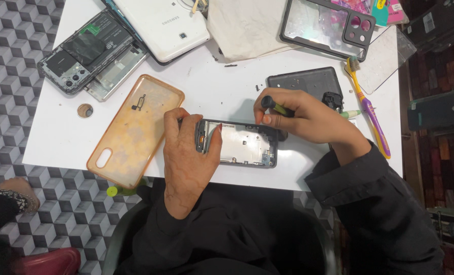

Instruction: The person uses a screwdriver to remove screws from the internal frame of a disassembled smartphone. They carefully unscrew multiple fasteners around the device's chassis while holding the phone steady with their other hand.

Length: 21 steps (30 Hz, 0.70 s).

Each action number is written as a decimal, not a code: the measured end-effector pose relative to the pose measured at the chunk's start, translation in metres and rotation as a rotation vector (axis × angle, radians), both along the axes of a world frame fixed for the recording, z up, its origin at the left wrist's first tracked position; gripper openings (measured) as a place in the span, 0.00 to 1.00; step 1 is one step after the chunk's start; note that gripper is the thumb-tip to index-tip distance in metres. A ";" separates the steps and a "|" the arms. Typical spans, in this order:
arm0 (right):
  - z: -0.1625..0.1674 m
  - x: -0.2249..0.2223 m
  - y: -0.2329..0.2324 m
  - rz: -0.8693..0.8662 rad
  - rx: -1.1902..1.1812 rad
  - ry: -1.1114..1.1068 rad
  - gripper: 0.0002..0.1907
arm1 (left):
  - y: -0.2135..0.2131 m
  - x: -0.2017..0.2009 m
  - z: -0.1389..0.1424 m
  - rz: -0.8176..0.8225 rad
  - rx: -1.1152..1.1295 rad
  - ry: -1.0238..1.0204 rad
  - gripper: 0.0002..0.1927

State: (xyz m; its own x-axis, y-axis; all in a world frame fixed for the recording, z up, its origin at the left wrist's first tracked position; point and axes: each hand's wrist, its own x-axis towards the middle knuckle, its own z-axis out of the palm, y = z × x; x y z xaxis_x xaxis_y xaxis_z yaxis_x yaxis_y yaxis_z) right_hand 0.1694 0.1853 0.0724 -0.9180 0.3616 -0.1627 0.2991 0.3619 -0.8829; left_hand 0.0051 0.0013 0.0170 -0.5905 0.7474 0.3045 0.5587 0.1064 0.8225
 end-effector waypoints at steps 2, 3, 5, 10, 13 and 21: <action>-0.001 0.000 0.000 0.011 0.013 -0.011 0.06 | 0.000 0.000 0.000 0.001 -0.009 -0.013 0.17; -0.001 0.000 0.000 0.011 0.033 -0.025 0.07 | 0.000 0.000 0.000 0.005 -0.003 -0.007 0.17; -0.001 0.001 -0.001 0.022 0.065 -0.022 0.07 | -0.001 0.000 0.000 0.013 0.004 0.004 0.17; 0.004 0.001 -0.005 0.073 0.090 0.036 0.08 | -0.001 0.000 0.000 0.010 0.011 0.005 0.19; 0.009 0.000 -0.008 0.143 0.182 0.106 0.12 | -0.002 0.000 0.001 0.009 0.014 0.006 0.19; 0.013 0.000 -0.012 0.318 0.112 0.075 0.12 | -0.003 -0.001 0.005 0.008 0.028 0.032 0.18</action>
